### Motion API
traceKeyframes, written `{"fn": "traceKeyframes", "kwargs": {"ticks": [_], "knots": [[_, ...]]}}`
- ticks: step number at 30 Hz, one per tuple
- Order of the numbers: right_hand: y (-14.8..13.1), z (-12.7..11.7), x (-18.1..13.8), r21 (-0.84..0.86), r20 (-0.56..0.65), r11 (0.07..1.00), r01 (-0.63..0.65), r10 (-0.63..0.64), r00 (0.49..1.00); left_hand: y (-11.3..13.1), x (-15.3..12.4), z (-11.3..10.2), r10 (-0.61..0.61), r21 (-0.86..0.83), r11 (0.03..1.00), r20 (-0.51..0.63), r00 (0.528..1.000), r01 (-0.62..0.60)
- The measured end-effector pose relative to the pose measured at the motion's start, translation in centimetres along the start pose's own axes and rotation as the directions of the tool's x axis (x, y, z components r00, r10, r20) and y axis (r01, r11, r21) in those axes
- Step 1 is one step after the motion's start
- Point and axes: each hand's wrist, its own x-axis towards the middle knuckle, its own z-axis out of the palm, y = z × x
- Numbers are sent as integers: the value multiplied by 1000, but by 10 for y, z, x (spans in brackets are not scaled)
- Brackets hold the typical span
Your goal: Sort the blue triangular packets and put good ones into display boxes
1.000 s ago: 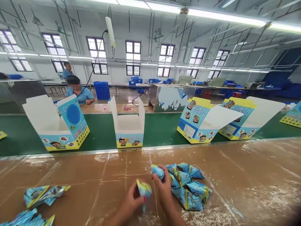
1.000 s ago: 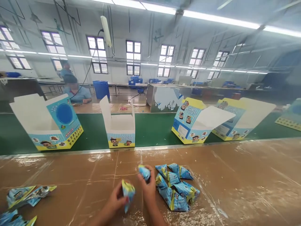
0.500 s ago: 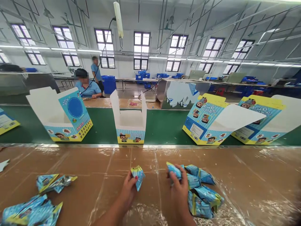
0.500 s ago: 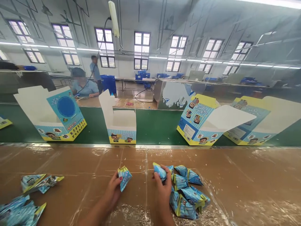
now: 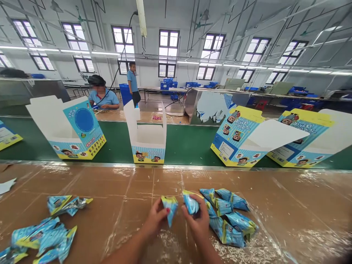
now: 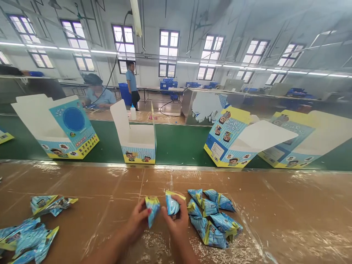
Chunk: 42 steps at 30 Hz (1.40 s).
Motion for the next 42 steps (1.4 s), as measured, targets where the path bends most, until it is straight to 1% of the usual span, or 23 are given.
{"fn": "traceKeyframes", "kwargs": {"ticks": [3,4,5,8,9,12,14,16,18,19,20,23,25,28,29,30,33,34,35,37,39,40,42], "knots": [[-3,-1,2,20,-235,997,-71,74,969,7,3,0,92,-22,995,-143,985,-96],[-4,-2,3,29,-266,996,-88,93,960,7,3,0,89,-22,995,-152,984,-93],[-5,-2,3,28,-240,996,-88,92,966,4,2,1,62,-17,998,-127,990,-65],[-4,-4,5,-4,-35,1000,-30,30,999,-8,-1,3,-46,4,999,-11,999,46],[-4,-5,7,-5,-24,1000,-25,25,999,-11,-1,4,-60,7,998,0,998,60],[-2,-10,10,35,-204,997,-66,71,976,-13,-2,6,-7,-4,1000,-82,997,7],[-2,-9,8,41,-240,997,-72,80,968,-13,-4,8,-10,10,1000,-82,997,11],[-3,-5,4,15,-93,999,-52,53,994,-13,-8,10,-43,39,998,-2,999,43],[-4,-2,1,8,43,999,-50,50,998,-10,-9,11,-67,53,996,38,997,65],[-4,-2,1,17,42,997,-69,69,997,-7,-8,11,-56,44,997,8,998,56],[-4,-3,3,32,-13,995,-96,96,995,-3,-7,10,-34,30,999,-46,998,35],[-4,-4,6,67,-234,988,-136,148,961,6,-4,10,23,6,1000,-170,985,-23],[-4,-1,4,50,-172,992,-115,122,977,5,-6,10,-8,13,1000,-112,994,10],[-4,4,-2,12,79,997,-72,70,994,0,-7,8,-121,19,993,9,993,121],[-4,4,-2,9,84,997,-72,71,994,0,-6,7,-132,4,991,8,991,132],[-4,3,-1,15,37,996,-86,85,996,0,-5,6,-125,-21,992,-21,992,125],[-4,0,4,61,-202,988,-140,150,968,4,0,3,-80,-85,994,-116,990,70],[-4,0,4,59,-219,988,-144,154,963,5,0,2,-86,-87,993,-106,991,77],[-5,1,3,46,-183,989,-141,147,972,5,0,3,-104,-79,992,-76,992,98],[-6,3,1,15,-12,991,-129,130,991,6,-1,4,-150,-56,987,-3,989,149],[-8,4,0,21,92,990,-141,138,986,10,1,3,-156,-72,985,-18,988,154],[-9,3,2,49,64,986,-159,156,986,12,3,3,-140,-100,986,-62,988,134],[-9,0,7,129,-104,975,-181,195,975,17,6,1,-95,-162,984,-170,981,67]]}}
